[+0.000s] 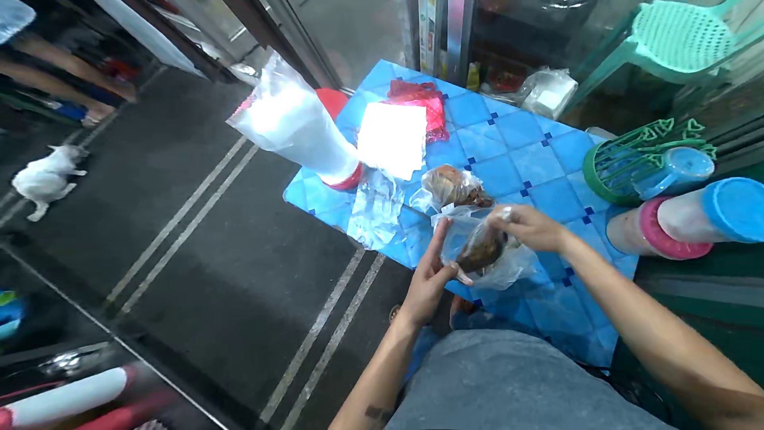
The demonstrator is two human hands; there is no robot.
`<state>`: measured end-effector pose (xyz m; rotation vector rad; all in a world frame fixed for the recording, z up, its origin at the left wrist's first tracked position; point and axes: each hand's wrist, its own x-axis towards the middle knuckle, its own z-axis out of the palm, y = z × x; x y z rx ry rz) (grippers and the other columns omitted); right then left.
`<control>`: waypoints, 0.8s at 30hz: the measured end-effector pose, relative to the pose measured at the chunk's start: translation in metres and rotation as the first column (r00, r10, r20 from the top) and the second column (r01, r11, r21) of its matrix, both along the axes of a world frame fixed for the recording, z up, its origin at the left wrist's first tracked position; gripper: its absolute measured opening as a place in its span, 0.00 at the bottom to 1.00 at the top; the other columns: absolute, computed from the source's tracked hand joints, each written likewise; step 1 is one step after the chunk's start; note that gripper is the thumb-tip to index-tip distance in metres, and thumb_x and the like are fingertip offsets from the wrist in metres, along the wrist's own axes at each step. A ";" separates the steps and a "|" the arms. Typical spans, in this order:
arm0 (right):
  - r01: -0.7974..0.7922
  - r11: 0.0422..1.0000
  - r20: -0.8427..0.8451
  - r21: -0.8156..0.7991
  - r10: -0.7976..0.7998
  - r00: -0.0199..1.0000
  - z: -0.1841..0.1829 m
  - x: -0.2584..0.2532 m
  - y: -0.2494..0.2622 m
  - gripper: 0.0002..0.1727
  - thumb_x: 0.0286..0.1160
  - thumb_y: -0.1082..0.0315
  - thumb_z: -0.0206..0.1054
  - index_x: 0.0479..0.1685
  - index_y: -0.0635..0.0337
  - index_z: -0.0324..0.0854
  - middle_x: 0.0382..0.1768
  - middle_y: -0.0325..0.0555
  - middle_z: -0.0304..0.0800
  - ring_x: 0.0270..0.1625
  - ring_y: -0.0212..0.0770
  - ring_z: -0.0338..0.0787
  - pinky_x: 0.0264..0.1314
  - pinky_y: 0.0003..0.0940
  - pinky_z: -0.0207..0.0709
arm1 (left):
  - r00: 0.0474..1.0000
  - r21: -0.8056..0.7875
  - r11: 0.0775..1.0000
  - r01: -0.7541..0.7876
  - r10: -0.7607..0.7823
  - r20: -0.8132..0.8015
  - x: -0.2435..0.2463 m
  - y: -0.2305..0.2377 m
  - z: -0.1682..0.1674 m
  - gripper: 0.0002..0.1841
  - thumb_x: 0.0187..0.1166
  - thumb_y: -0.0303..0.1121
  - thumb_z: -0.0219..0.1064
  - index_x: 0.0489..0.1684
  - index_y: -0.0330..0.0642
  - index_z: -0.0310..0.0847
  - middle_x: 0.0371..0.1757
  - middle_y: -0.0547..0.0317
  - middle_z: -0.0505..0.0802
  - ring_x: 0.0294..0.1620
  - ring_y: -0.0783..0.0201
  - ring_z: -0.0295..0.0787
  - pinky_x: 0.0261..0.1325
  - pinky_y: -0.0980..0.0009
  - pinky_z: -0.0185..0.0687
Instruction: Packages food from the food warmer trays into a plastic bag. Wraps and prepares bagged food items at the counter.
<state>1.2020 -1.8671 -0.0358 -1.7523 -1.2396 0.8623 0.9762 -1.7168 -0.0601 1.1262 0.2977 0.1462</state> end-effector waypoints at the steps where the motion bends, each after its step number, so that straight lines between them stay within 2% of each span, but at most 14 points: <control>1: -0.063 0.998 0.044 -0.024 0.064 0.997 -0.008 -0.004 0.004 0.15 0.88 0.64 0.59 0.48 0.64 0.89 0.47 0.47 0.92 0.52 0.38 0.90 0.62 0.43 0.84 | 1.000 -0.008 1.000 -0.011 0.011 0.002 -0.002 0.000 -0.001 0.42 0.77 0.24 0.57 0.96 0.56 0.45 0.90 0.56 0.65 0.44 0.64 0.91 0.47 0.65 0.92; 3: -0.233 0.972 0.080 -0.036 0.236 0.969 -0.013 -0.002 0.013 0.13 0.85 0.65 0.63 0.51 0.63 0.90 0.53 0.49 0.92 0.58 0.41 0.90 0.66 0.44 0.82 | 0.999 -0.001 0.999 -0.032 0.032 0.002 -0.008 0.000 -0.003 0.41 0.77 0.24 0.56 0.95 0.56 0.49 0.89 0.57 0.67 0.41 0.67 0.90 0.46 0.66 0.91; 5: -0.289 0.957 0.016 -0.036 0.289 0.957 -0.010 0.009 0.023 0.14 0.86 0.64 0.62 0.57 0.58 0.91 0.59 0.44 0.92 0.62 0.38 0.90 0.68 0.42 0.84 | 0.998 -0.002 0.998 -0.065 0.065 0.001 -0.014 -0.001 -0.006 0.38 0.78 0.24 0.55 0.94 0.55 0.53 0.88 0.58 0.68 0.41 0.69 0.88 0.45 0.69 0.89; 7: -0.126 0.991 0.000 -0.043 0.126 0.992 -0.016 0.027 0.034 0.16 0.88 0.62 0.58 0.59 0.58 0.89 0.52 0.44 0.95 0.53 0.38 0.94 0.61 0.43 0.88 | 0.996 -0.014 0.996 -0.088 0.088 -0.001 -0.018 -0.003 -0.010 0.37 0.79 0.24 0.54 0.94 0.54 0.54 0.89 0.57 0.67 0.50 0.67 0.89 0.51 0.67 0.89; 8: 0.009 0.998 0.065 -0.063 -0.004 0.998 -0.027 0.039 0.042 0.16 0.89 0.62 0.58 0.57 0.58 0.89 0.47 0.45 0.96 0.48 0.39 0.95 0.57 0.45 0.89 | 0.996 -0.016 0.996 -0.093 0.093 -0.004 -0.019 -0.004 -0.011 0.37 0.80 0.24 0.54 0.94 0.54 0.53 0.90 0.57 0.67 0.57 0.64 0.88 0.55 0.65 0.89; 9: 0.139 0.983 0.157 -0.119 -0.120 0.980 -0.041 0.051 0.051 0.15 0.89 0.63 0.59 0.58 0.59 0.89 0.47 0.49 0.95 0.49 0.44 0.95 0.58 0.50 0.88 | 0.995 -0.013 0.994 -0.104 0.104 -0.003 -0.020 -0.005 -0.012 0.37 0.79 0.24 0.55 0.94 0.53 0.53 0.90 0.57 0.67 0.58 0.63 0.88 0.55 0.64 0.89; 10: 0.226 0.955 0.231 -0.194 -0.180 0.956 -0.059 0.062 0.060 0.15 0.87 0.65 0.60 0.63 0.60 0.87 0.54 0.55 0.92 0.57 0.52 0.92 0.65 0.56 0.83 | 0.994 -0.010 0.994 -0.112 0.112 -0.004 -0.020 -0.006 -0.013 0.38 0.79 0.24 0.55 0.94 0.53 0.54 0.90 0.56 0.67 0.57 0.63 0.89 0.55 0.64 0.89; 11: 0.268 0.927 0.263 -0.261 -0.199 0.944 -0.078 0.070 0.070 0.20 0.84 0.64 0.64 0.71 0.61 0.82 0.62 0.61 0.87 0.65 0.59 0.87 0.71 0.61 0.77 | 0.992 -0.009 0.992 -0.123 0.123 -0.001 -0.019 -0.007 -0.013 0.37 0.79 0.24 0.56 0.94 0.53 0.55 0.89 0.56 0.68 0.51 0.65 0.89 0.51 0.66 0.89; 13: 0.303 0.897 0.213 -0.323 -0.243 0.946 -0.104 0.070 0.086 0.33 0.78 0.59 0.73 0.81 0.62 0.73 0.74 0.69 0.76 0.77 0.68 0.76 0.79 0.66 0.68 | 0.994 -0.013 0.994 -0.111 0.111 -0.005 -0.020 -0.006 -0.012 0.36 0.79 0.25 0.53 0.93 0.53 0.56 0.90 0.56 0.67 0.54 0.65 0.89 0.53 0.66 0.89; 14: 0.337 0.891 0.195 -0.303 -0.288 0.937 -0.112 0.067 0.088 0.32 0.75 0.58 0.75 0.76 0.63 0.77 0.73 0.70 0.76 0.77 0.68 0.75 0.79 0.66 0.68 | 0.994 -0.008 0.994 -0.111 0.111 -0.007 -0.020 -0.006 -0.011 0.35 0.80 0.25 0.51 0.93 0.53 0.57 0.90 0.56 0.67 0.56 0.64 0.89 0.53 0.65 0.89; 15: 0.379 0.886 0.203 -0.268 -0.333 0.921 -0.114 0.062 0.088 0.27 0.74 0.61 0.76 0.70 0.65 0.80 0.69 0.70 0.79 0.75 0.68 0.77 0.77 0.66 0.69 | 0.992 0.001 0.992 -0.128 0.128 -0.010 -0.019 -0.006 -0.010 0.34 0.81 0.25 0.49 0.92 0.53 0.59 0.89 0.56 0.69 0.51 0.65 0.89 0.49 0.66 0.89; 17: 0.432 0.879 0.225 -0.202 -0.388 0.894 -0.108 0.058 0.079 0.18 0.79 0.66 0.71 0.61 0.68 0.83 0.61 0.68 0.84 0.68 0.64 0.83 0.73 0.62 0.74 | 0.991 0.007 0.991 -0.136 0.136 -0.013 -0.018 -0.006 -0.009 0.33 0.82 0.25 0.48 0.92 0.54 0.59 0.89 0.58 0.68 0.52 0.66 0.88 0.49 0.66 0.88; 20: 0.451 0.887 0.222 -0.104 -0.421 0.880 -0.078 0.058 0.052 0.13 0.85 0.70 0.63 0.61 0.69 0.80 0.52 0.63 0.89 0.56 0.58 0.90 0.65 0.59 0.81 | 0.990 -0.015 0.990 -0.143 0.143 0.001 -0.016 -0.007 -0.010 0.34 0.82 0.25 0.48 0.92 0.54 0.58 0.90 0.59 0.67 0.50 0.67 0.88 0.47 0.68 0.88; 24: 0.445 0.895 0.374 0.039 -0.426 0.824 -0.025 0.049 0.013 0.11 0.86 0.71 0.59 0.57 0.68 0.80 0.47 0.60 0.90 0.51 0.55 0.92 0.58 0.58 0.84 | 0.987 -0.048 0.986 -0.161 0.161 -0.003 -0.012 -0.010 -0.011 0.35 0.81 0.23 0.48 0.93 0.56 0.57 0.90 0.58 0.67 0.43 0.69 0.87 0.43 0.70 0.87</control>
